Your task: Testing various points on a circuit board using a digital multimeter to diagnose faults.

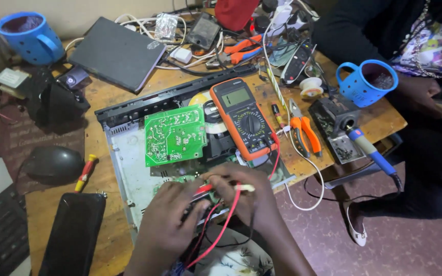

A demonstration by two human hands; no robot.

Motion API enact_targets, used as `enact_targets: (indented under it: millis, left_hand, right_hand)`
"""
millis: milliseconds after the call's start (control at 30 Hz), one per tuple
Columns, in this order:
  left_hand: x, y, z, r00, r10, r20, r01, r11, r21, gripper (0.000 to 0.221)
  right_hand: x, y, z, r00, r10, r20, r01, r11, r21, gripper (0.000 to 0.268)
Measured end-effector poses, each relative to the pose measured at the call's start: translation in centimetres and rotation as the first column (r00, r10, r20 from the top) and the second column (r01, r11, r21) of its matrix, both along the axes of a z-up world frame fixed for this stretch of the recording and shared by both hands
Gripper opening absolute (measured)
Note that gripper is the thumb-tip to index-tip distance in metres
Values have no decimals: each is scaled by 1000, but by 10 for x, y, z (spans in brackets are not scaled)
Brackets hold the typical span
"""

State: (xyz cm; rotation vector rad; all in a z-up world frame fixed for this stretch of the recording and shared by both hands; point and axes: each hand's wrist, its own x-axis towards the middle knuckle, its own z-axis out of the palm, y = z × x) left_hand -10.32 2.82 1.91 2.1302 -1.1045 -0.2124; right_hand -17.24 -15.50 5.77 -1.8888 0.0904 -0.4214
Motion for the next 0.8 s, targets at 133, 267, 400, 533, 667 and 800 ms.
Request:
enact_targets:
  millis: [133,267,400,533,667,800]
  left_hand:
    - [0,4,4,918,251,-307,-274,961,-33,54]
    - [6,6,-16,915,299,-272,-332,940,-83,40]
    - [8,2,-7,924,277,-265,-305,950,-72,40]
    - [9,-3,7,802,392,-451,-373,918,135,44]
    - [14,3,-22,933,255,-255,-305,935,-179,31]
    - [15,-1,-25,884,342,-319,-393,913,-109,29]
  right_hand:
    - [-21,-31,-17,883,-370,-288,427,887,172,18]
    - [-41,-68,-8,758,-652,-24,651,752,102,21]
    - [-45,-99,-22,677,-699,229,732,610,-303,19]
    - [-41,-104,-24,873,-437,-217,304,836,-457,61]
    - [-23,-85,10,880,-468,83,453,773,-444,48]
    - [4,-49,19,895,-441,-69,403,864,-303,39]
